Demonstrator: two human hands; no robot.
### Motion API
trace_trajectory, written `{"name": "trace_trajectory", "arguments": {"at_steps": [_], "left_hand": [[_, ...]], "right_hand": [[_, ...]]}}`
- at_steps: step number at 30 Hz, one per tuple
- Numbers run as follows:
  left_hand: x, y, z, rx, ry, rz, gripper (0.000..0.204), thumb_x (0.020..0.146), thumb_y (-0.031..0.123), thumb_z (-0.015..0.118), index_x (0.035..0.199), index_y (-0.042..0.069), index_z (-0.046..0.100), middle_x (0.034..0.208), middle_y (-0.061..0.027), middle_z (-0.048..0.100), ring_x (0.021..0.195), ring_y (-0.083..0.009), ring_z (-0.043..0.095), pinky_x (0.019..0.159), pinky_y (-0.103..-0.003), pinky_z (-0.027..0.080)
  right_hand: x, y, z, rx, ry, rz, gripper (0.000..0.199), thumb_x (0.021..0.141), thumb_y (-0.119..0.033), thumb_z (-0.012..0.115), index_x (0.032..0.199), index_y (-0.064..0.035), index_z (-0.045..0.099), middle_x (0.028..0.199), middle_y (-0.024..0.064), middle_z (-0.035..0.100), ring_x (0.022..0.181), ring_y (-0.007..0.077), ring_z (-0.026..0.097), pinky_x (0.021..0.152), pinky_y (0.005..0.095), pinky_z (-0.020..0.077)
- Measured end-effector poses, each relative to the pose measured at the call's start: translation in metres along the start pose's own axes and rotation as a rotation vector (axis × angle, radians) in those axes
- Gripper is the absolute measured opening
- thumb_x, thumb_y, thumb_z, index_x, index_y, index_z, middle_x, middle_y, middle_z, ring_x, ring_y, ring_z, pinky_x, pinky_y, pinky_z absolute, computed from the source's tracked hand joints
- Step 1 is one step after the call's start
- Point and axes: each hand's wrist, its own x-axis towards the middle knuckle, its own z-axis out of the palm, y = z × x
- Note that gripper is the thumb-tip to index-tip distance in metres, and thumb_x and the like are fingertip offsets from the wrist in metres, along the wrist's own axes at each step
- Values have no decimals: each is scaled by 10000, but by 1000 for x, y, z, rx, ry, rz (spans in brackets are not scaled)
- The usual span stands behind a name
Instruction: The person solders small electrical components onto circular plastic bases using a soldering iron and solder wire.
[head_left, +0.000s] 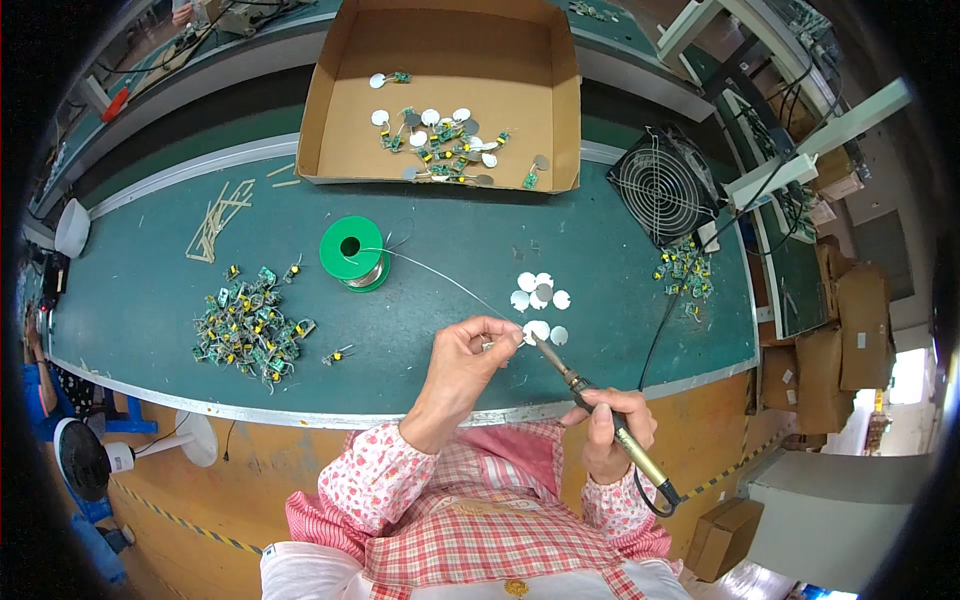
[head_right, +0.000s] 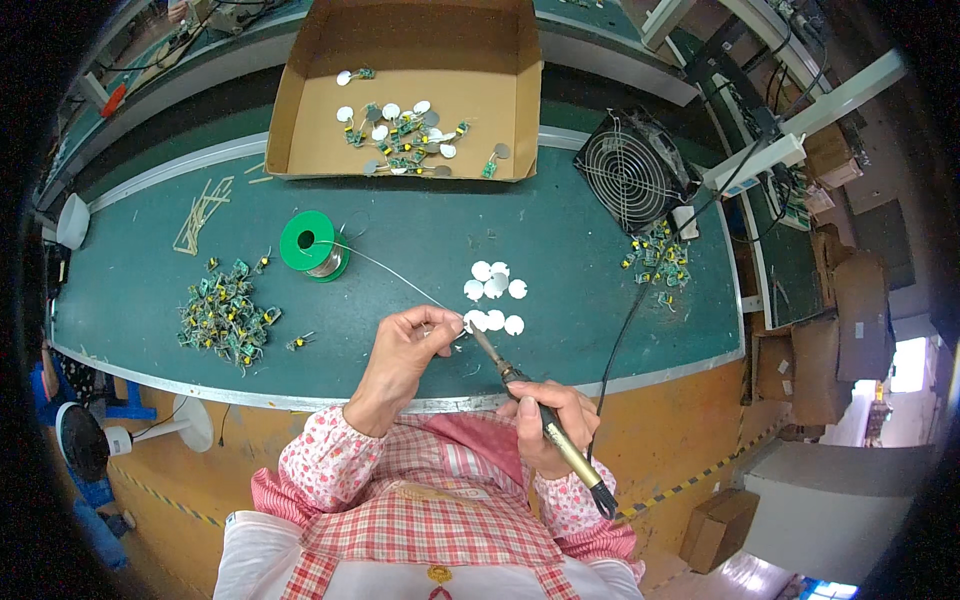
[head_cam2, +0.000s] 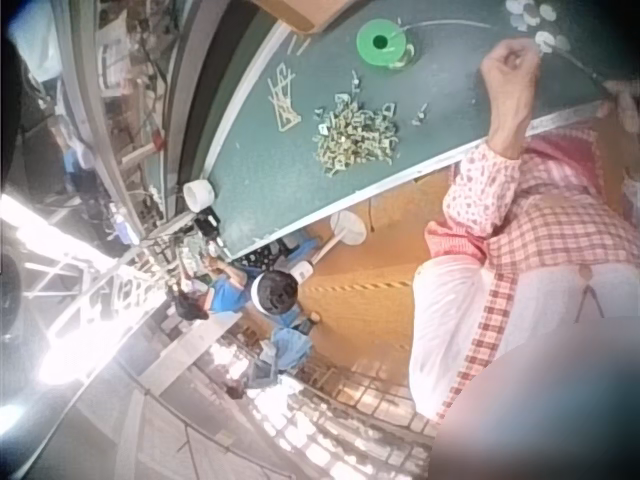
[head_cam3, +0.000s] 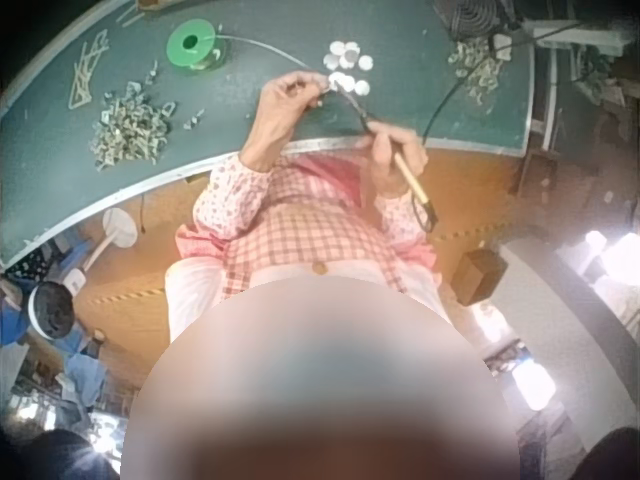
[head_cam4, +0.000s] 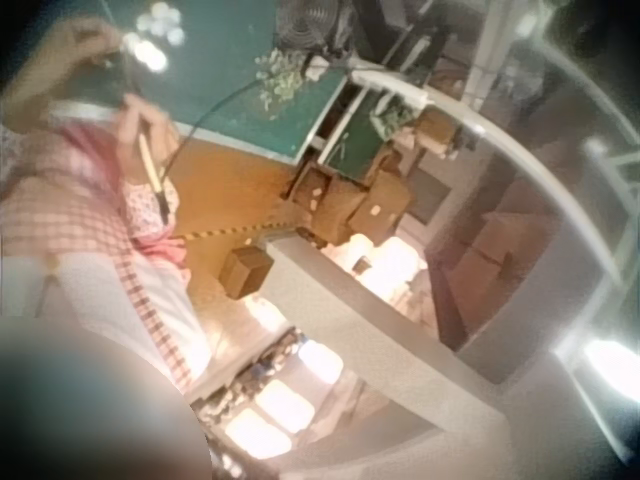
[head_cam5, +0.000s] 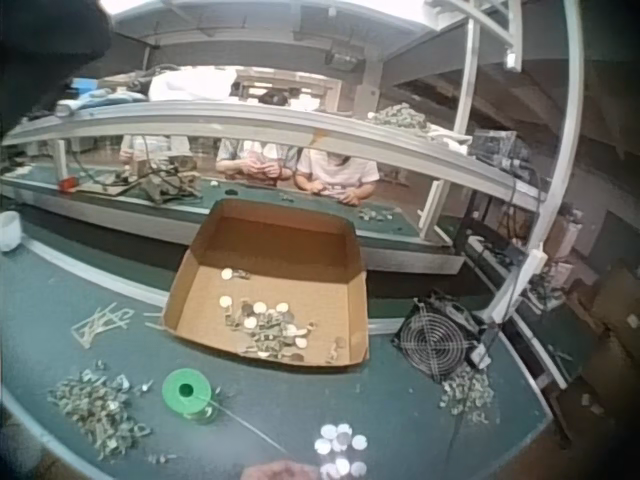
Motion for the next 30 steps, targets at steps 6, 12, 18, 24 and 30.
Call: {"name": "trace_trajectory", "arguments": {"at_steps": [6, 12, 18, 24, 30], "left_hand": [[-1, -1, -2, 16, 3, 1, 147, 837, 128, 674, 907, -1, 664, 772, -1, 622, 656, -51, 510, 618, -197, 419], [-1, 0, -3, 32, 12, 1, 149, 837, 128, 673, 910, -2, 665, 767, -1, 623, 653, -51, 507, 615, -195, 415], [-3, 2, -2, 3, 1, 7, 142, 835, 119, 670, 903, -6, 666, 756, -1, 621, 649, -51, 504, 607, -194, 409], [-4, 3, -2, 11, 6, -4, 132, 830, 100, 666, 898, -14, 665, 748, 1, 613, 639, -50, 498, 603, -191, 405], [-7, 7, -3, 15, 12, -10, 126, 823, 93, 668, 894, -12, 664, 742, 7, 611, 631, -48, 495, 603, -188, 403]], "right_hand": [[2, -1, 5, -9, 7, 4, 121, 867, -119, 548, 880, -8, 595, 587, 71, 639, 518, 140, 651, 472, 245, 485], [1, 0, 4, 13, -57, 24, 147, 875, -97, 502, 883, 40, 553, 750, 159, 637, 523, 205, 646, 474, 265, 506], [4, 0, 3, -47, -94, -44, 149, 875, -99, 508, 869, 43, 553, 662, 132, 632, 500, 187, 639, 454, 254, 489], [7, -1, 8, -169, -115, -253, 122, 844, -85, 557, 890, 14, 611, 557, 32, 618, 482, 135, 610, 456, 254, 467], [-6, 2, 11, 122, 127, 45, 160, 883, -80, 556, 1002, 25, 570, 719, 112, 662, 610, 177, 664, 538, 272, 518]]}}
